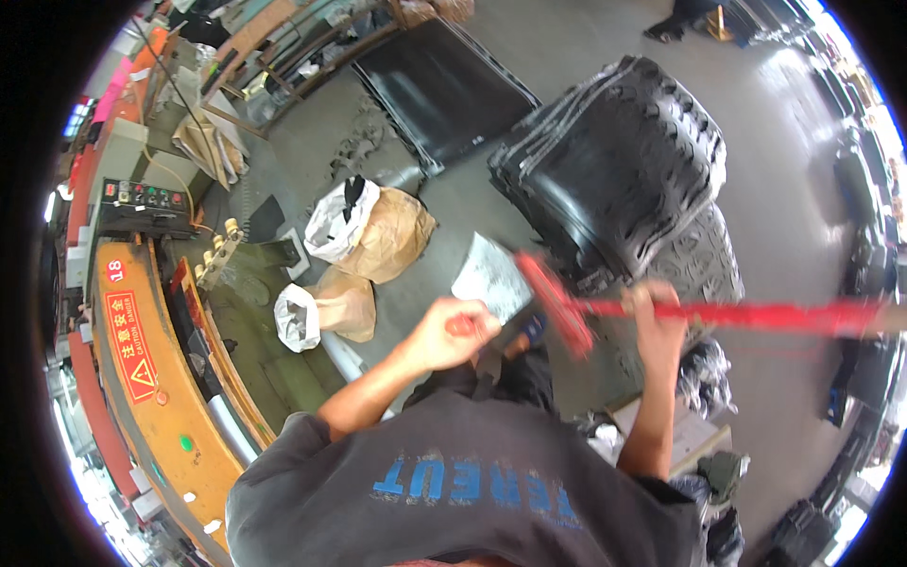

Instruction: The person bundles small black parts into clear plastic bags, ties them, and places them on a table. They then write on a yellow notepad and affix small white labels to the bags. Later, they sweep the floor with a red broom and dustpan, collecting debris into a white sack.

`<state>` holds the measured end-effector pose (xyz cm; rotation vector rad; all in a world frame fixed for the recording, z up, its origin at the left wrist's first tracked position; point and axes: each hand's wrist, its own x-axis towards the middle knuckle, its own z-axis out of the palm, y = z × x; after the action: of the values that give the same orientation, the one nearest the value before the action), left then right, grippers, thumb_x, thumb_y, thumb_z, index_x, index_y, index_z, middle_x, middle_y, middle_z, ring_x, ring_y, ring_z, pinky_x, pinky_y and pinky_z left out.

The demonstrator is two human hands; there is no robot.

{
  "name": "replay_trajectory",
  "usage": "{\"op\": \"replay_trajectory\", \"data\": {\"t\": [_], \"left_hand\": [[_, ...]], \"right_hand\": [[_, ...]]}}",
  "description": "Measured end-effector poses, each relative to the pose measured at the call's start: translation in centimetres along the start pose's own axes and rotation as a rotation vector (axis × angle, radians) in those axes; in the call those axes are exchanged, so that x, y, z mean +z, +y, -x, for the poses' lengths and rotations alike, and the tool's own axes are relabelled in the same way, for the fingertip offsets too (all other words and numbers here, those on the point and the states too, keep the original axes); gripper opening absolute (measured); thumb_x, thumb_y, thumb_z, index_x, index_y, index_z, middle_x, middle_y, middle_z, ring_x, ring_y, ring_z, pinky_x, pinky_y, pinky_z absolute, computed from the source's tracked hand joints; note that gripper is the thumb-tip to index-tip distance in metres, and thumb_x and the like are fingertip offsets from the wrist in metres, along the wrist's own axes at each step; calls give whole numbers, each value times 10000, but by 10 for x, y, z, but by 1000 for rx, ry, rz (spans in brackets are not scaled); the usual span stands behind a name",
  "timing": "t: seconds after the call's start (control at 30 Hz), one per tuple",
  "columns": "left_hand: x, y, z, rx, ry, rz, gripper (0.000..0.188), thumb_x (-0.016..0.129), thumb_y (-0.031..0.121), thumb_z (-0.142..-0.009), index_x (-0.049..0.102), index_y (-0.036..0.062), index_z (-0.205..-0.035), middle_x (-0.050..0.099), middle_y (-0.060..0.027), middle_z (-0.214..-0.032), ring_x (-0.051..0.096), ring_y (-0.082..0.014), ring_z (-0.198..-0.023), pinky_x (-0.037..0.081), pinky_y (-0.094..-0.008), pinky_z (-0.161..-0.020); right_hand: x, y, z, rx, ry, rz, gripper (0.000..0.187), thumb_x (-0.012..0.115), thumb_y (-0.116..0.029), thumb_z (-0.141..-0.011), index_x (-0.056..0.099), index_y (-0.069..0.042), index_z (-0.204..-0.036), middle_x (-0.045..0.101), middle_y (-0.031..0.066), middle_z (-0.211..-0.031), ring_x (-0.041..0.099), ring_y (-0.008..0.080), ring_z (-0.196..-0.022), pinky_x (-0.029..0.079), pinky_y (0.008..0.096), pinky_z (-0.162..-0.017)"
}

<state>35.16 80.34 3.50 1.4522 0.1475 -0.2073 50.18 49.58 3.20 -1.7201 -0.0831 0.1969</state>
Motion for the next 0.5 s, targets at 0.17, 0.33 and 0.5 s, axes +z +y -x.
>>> {"op": "replay_trajectory", "data": {"t": [0.17, 0.33, 0.5], "left_hand": [[-35, 23, -16, 97, 228, -165, 171, 696, 179, -1004, 715, 11, -980, 632, 4, -776, 564, -59, -744, 475, -245, -671], [-76, 51, -60, 52, 293, -78, 299, 670, 138, -1012, 661, 1, -1277, 694, -7, -939, 606, -72, -829, 518, -264, -750], [-107, 68, -109, 218, 338, -244, 518, 669, 179, -999, 542, 44, -1483, 618, 10, -890, 567, -78, -809, 497, -266, -775]], "right_hand": [[118, -48, -61, -229, -184, 97, 286, 682, -130, -1008, 616, 39, -1229, 705, 67, -970, 673, 132, -845, 561, 300, -857], [196, -76, -118, -199, -332, -306, 183, 658, -43, -990, 656, 33, -1156, 687, 41, -918, 665, 109, -864, 558, 269, -782], [259, -110, -160, -315, -522, -160, 266, 743, -84, -938, 661, 45, -1156, 695, 56, -989, 669, 123, -884, 558, 281, -827]]}}
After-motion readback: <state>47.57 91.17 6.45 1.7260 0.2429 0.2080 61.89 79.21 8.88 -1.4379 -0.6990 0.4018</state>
